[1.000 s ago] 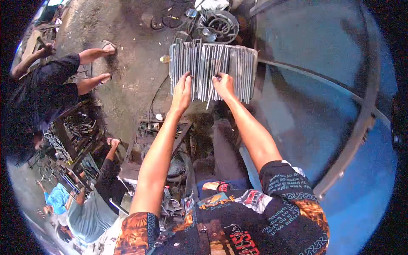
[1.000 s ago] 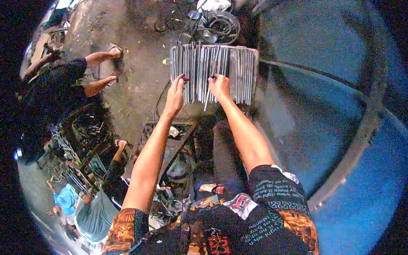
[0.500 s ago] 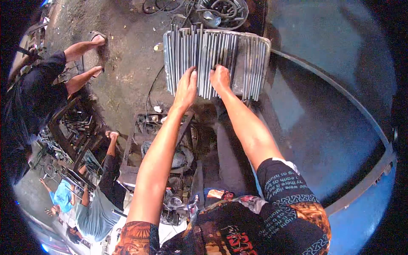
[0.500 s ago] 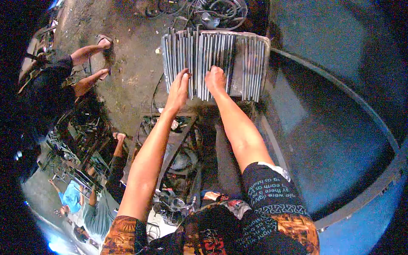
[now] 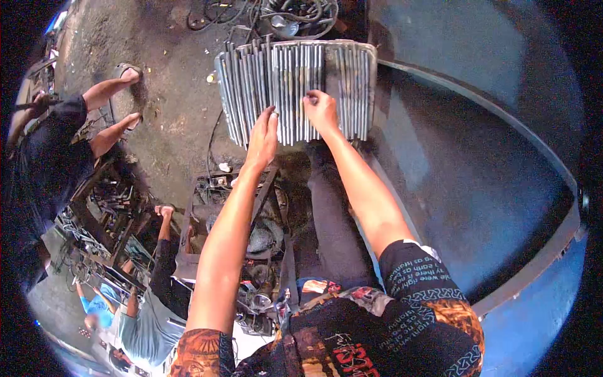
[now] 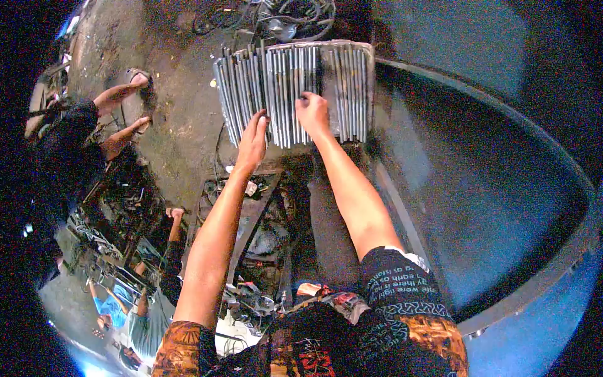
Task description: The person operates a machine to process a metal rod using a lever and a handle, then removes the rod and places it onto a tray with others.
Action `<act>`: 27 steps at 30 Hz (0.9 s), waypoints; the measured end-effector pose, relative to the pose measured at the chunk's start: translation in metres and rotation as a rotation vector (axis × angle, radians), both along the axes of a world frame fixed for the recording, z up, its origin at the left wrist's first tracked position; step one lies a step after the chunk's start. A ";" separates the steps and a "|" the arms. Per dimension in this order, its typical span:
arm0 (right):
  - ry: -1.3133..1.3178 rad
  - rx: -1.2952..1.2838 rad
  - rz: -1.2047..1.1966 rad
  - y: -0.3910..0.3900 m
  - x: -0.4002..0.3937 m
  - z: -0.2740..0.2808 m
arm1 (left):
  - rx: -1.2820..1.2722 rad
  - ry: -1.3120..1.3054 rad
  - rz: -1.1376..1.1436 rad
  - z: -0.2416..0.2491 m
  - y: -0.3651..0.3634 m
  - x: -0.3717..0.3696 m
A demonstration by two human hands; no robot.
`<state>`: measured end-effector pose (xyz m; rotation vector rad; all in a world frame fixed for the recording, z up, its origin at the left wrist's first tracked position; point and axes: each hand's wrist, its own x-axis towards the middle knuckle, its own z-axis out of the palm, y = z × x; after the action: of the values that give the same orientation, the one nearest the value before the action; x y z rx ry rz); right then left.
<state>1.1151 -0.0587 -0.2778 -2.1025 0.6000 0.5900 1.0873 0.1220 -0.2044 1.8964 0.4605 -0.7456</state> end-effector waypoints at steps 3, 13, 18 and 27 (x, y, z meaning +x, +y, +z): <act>-0.117 -0.173 -0.050 -0.051 -0.020 -0.014 | -0.010 0.007 -0.025 0.000 -0.010 -0.004; -0.239 -0.466 -0.064 -0.149 -0.024 -0.066 | -0.022 0.052 -0.105 0.004 -0.033 -0.020; -0.053 -0.387 -0.058 -0.153 -0.013 -0.066 | -0.002 0.069 -0.127 0.004 -0.035 -0.031; -0.147 -0.428 0.017 -0.135 -0.015 -0.042 | 0.010 0.046 -0.123 0.003 -0.040 -0.037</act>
<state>1.0999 -0.1938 -0.3198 -2.5266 0.6691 0.3305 1.0504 0.0822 -0.2018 1.9331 0.3795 -0.8703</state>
